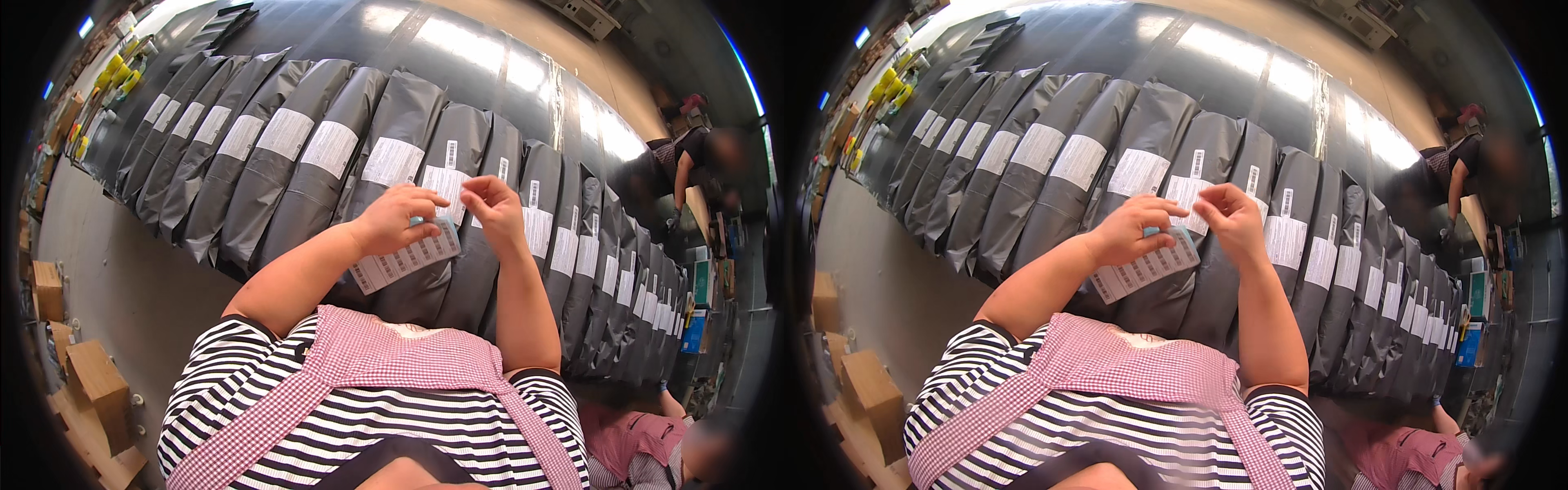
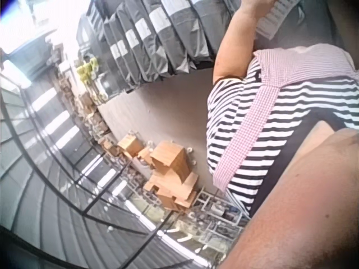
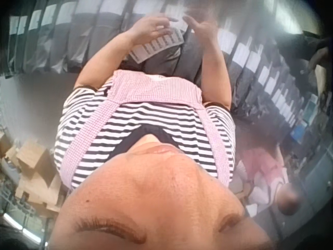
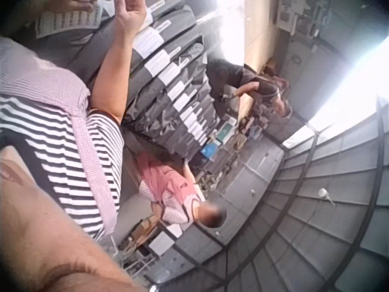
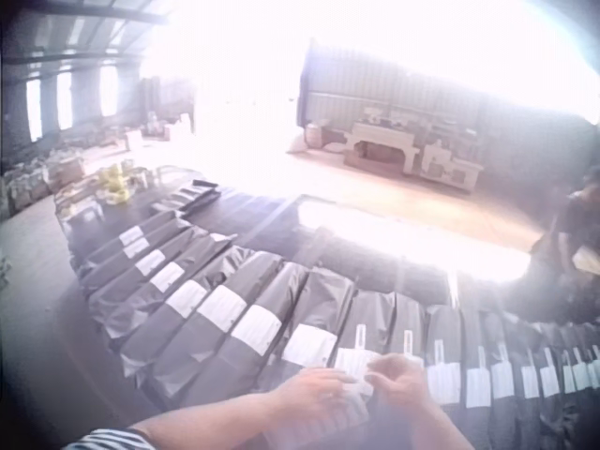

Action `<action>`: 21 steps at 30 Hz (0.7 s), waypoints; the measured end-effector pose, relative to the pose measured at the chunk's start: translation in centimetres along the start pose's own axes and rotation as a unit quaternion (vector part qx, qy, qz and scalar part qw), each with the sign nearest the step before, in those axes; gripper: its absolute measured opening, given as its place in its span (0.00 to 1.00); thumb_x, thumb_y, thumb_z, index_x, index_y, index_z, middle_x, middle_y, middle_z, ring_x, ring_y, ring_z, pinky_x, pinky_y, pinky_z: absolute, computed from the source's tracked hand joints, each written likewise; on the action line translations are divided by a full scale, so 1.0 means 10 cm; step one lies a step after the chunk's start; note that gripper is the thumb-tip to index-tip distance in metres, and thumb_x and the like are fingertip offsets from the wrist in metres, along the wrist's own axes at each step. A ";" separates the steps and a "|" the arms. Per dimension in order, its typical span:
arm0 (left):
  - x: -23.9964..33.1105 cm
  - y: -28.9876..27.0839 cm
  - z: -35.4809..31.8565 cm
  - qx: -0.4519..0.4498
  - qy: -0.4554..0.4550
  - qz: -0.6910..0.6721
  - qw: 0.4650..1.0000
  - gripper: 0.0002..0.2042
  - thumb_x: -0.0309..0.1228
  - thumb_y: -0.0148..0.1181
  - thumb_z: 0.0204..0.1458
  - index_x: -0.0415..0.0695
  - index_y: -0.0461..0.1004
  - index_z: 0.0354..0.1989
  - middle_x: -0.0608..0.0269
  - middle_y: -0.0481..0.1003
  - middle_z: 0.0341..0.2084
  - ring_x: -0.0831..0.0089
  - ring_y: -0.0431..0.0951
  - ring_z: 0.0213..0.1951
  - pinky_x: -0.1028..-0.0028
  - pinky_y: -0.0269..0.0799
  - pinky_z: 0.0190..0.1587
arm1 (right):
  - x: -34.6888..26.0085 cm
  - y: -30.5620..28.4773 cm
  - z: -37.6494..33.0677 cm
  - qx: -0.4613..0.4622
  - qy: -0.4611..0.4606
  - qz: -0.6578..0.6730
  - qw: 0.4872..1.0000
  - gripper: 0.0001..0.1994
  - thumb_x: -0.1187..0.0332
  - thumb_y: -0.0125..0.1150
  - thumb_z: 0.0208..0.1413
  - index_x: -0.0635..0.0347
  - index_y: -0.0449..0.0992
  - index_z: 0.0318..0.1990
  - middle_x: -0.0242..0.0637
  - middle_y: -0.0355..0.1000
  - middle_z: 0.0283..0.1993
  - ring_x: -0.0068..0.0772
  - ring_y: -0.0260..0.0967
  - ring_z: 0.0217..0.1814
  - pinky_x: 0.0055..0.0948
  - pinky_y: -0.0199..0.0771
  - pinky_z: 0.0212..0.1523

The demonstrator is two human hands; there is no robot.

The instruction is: The person peels adhesive labels from a sheet and applies them to a row of black shipping packages on a long table.

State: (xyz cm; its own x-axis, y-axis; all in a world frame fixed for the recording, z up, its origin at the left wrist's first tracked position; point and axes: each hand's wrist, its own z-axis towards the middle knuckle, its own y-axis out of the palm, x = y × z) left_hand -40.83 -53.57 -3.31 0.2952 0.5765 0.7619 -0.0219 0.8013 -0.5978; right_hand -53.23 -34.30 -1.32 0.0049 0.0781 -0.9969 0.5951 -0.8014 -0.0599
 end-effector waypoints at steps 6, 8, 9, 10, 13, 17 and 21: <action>0.21 -0.21 -0.08 0.072 0.017 0.037 0.997 0.13 0.37 0.66 0.53 0.42 0.74 0.26 0.61 0.79 0.37 0.58 0.78 0.41 0.63 0.69 0.48 | -0.25 0.25 -0.49 -0.085 0.002 -0.093 0.992 0.08 0.78 0.68 0.51 0.63 0.75 0.37 0.28 0.75 0.32 0.15 0.71 0.35 0.19 0.72 0.37; 0.24 -0.24 -0.09 0.072 0.010 0.075 0.994 0.12 0.37 0.66 0.52 0.42 0.74 0.26 0.61 0.79 0.34 0.58 0.78 0.38 0.64 0.70 0.44 | -0.22 0.28 -0.48 -0.074 -0.010 -0.112 0.991 0.07 0.79 0.66 0.51 0.63 0.74 0.37 0.29 0.75 0.32 0.15 0.71 0.34 0.20 0.72 0.37; 0.25 -0.28 -0.10 0.073 0.003 0.106 0.992 0.12 0.37 0.67 0.52 0.42 0.75 0.27 0.60 0.79 0.32 0.58 0.78 0.37 0.64 0.70 0.43 | -0.22 0.31 -0.48 -0.069 -0.017 -0.102 0.992 0.07 0.79 0.65 0.52 0.64 0.74 0.37 0.30 0.76 0.32 0.16 0.71 0.34 0.20 0.73 0.37; 0.26 -0.30 -0.12 0.074 -0.005 0.135 0.988 0.11 0.37 0.67 0.52 0.42 0.76 0.28 0.60 0.79 0.31 0.58 0.78 0.35 0.64 0.71 0.41 | -0.20 0.34 -0.49 -0.066 -0.023 -0.092 0.993 0.07 0.79 0.64 0.52 0.64 0.73 0.37 0.30 0.76 0.32 0.16 0.71 0.34 0.21 0.73 0.37; 0.35 -0.34 -0.17 0.136 0.001 0.149 0.979 0.11 0.36 0.68 0.50 0.41 0.77 0.30 0.58 0.79 0.29 0.58 0.79 0.32 0.65 0.71 0.38 | -0.16 0.46 -0.46 -0.045 -0.053 -0.075 0.995 0.06 0.79 0.62 0.54 0.66 0.73 0.38 0.34 0.78 0.33 0.18 0.72 0.33 0.23 0.74 0.37; 0.28 -0.35 -0.29 0.122 -0.164 0.030 0.978 0.13 0.40 0.67 0.49 0.42 0.77 0.29 0.55 0.80 0.29 0.54 0.80 0.35 0.59 0.72 0.39 | -0.11 0.63 -0.37 -0.026 -0.058 -0.104 0.993 0.04 0.78 0.61 0.55 0.67 0.72 0.36 0.38 0.79 0.36 0.21 0.74 0.34 0.25 0.74 0.38; 0.18 -0.57 -0.34 0.080 -0.248 0.092 0.961 0.15 0.41 0.67 0.50 0.41 0.76 0.30 0.53 0.79 0.25 0.52 0.79 0.32 0.58 0.73 0.36 | 0.12 0.71 -0.06 -0.002 -0.052 -0.090 0.995 0.05 0.77 0.64 0.55 0.64 0.73 0.33 0.34 0.79 0.35 0.22 0.73 0.33 0.25 0.73 0.37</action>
State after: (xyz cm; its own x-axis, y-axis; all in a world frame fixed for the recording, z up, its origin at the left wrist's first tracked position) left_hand -36.92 -57.62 0.58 -0.2175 0.6844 0.6959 -0.1881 0.6702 -0.7180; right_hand -48.57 -39.52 -2.92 -0.1857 0.1581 -0.9698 0.5816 -0.7778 -0.2382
